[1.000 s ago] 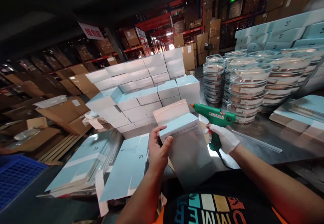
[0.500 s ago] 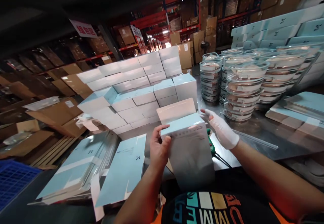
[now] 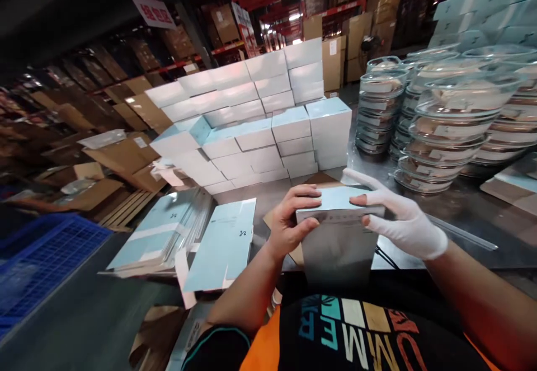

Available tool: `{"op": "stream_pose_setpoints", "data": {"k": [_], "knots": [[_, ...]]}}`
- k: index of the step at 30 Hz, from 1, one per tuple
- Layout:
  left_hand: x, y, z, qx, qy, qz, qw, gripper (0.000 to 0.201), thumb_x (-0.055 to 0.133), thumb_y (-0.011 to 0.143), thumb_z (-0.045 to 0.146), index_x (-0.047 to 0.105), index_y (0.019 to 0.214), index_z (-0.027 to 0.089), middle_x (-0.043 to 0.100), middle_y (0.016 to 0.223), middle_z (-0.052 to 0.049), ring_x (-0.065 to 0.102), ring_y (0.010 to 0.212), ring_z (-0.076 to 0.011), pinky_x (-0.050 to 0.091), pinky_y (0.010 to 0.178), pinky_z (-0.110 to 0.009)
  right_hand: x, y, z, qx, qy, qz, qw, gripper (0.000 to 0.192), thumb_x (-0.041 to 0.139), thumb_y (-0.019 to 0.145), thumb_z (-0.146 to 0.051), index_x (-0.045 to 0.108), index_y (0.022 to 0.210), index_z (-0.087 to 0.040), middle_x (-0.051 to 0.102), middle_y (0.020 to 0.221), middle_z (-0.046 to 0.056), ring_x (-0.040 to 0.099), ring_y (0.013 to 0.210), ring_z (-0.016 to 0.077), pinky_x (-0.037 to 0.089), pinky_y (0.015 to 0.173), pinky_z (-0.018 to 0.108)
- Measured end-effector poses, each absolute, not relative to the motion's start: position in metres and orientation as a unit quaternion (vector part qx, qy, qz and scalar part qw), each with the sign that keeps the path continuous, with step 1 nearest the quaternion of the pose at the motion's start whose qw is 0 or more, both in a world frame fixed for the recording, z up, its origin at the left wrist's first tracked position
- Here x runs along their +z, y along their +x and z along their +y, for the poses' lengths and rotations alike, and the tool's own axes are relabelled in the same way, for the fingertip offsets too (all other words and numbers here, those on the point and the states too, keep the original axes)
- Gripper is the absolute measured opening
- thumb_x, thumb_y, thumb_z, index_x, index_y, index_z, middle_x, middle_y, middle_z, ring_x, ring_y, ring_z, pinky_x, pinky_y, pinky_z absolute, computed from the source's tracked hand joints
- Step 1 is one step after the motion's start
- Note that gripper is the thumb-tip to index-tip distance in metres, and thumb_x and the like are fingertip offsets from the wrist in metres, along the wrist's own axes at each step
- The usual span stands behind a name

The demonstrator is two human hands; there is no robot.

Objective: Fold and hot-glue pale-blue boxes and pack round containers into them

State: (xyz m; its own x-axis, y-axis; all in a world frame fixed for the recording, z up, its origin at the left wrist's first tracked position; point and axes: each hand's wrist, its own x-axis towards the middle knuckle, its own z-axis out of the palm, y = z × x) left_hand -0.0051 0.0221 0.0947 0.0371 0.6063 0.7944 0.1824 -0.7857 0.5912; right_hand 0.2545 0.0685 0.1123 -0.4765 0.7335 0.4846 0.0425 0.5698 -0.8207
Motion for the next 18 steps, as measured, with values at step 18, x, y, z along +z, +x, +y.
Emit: {"op": "stream_pose_setpoints", "data": {"k": [18], "knots": [[0.148, -0.025, -0.003, 0.399, 0.825, 0.374, 0.143, 0.087, 0.102, 0.066, 0.036, 0.070, 0.146, 0.035, 0.067, 0.150, -0.019, 0.066, 0.135, -0.0458, 0.050, 0.118, -0.067, 0.113, 0.222, 0.055, 0.110, -0.020, -0.856, 0.504, 0.048, 0.062, 0.107, -0.026, 0.054, 0.155, -0.024, 0.074, 0.133, 0.014, 0.065, 0.132, 0.0244, 0.050, 0.117, 0.047]]}}
